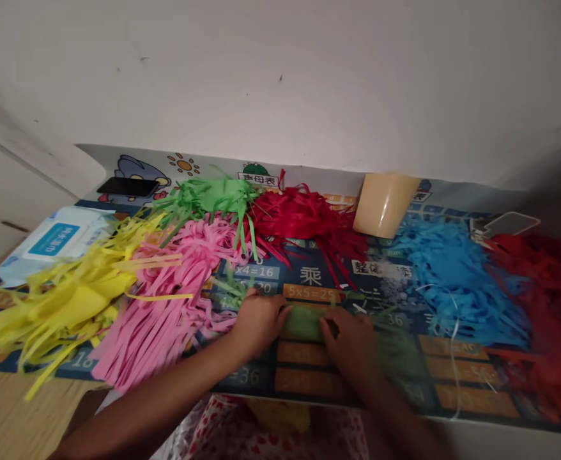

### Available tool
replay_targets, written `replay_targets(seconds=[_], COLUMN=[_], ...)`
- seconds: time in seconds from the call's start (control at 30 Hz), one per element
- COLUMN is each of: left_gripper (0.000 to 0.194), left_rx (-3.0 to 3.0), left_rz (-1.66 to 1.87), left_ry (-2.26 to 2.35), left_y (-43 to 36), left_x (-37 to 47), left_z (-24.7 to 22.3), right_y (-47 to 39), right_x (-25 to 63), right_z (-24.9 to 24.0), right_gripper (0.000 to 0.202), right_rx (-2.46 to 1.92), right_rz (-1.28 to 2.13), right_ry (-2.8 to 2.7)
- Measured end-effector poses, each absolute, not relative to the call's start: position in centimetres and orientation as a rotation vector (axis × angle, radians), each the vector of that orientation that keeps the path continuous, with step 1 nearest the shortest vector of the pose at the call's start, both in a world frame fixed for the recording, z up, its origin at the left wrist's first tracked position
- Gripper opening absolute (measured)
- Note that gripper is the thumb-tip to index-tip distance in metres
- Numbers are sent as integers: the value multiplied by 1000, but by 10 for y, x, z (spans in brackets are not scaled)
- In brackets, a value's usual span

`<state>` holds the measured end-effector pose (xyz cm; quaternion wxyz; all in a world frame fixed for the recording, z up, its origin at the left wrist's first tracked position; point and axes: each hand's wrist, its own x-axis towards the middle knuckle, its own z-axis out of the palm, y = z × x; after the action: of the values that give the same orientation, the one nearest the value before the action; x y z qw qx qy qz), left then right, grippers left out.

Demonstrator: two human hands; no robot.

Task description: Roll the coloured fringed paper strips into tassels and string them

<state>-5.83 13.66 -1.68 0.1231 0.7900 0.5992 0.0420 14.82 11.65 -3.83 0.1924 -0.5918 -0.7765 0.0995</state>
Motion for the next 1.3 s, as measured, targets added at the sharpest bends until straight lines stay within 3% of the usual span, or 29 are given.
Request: replay_targets(seconds=[0.43, 0.67, 0.77, 0.9, 1.03, 1.17, 1.3], left_gripper=[25, 11, 9, 8, 14, 21, 12], left_rx=[2351, 2455, 2693, 2911, 2944, 2883, 2874], left_rz=[78, 169, 278, 162, 107, 188, 257], left_ry=[1789, 1800, 1609, 1122, 1048, 1136, 1206], left_y=[141, 138, 136, 136, 134, 130, 131], left_x=[-59, -56, -57, -68, -72, -67, -64], left_z=[-24, -21, -19, -14, -4, -3, -11], right_y=[124, 133, 133, 111, 102, 119, 120], right_x=[152, 152, 168, 185, 185, 187, 173], right_z=[-47, -51, -35, -18, -31, -39, -21], right_gripper=[28, 16, 12, 17, 23, 21, 14], right_rx=[-1662, -1756, -1843, -1469, -1015, -1096, -1244], right_rz=[278, 282, 133, -70, -80, -17, -20], right_ry=[-2126, -2109, -2031, -2285, -2574, -2498, -2420])
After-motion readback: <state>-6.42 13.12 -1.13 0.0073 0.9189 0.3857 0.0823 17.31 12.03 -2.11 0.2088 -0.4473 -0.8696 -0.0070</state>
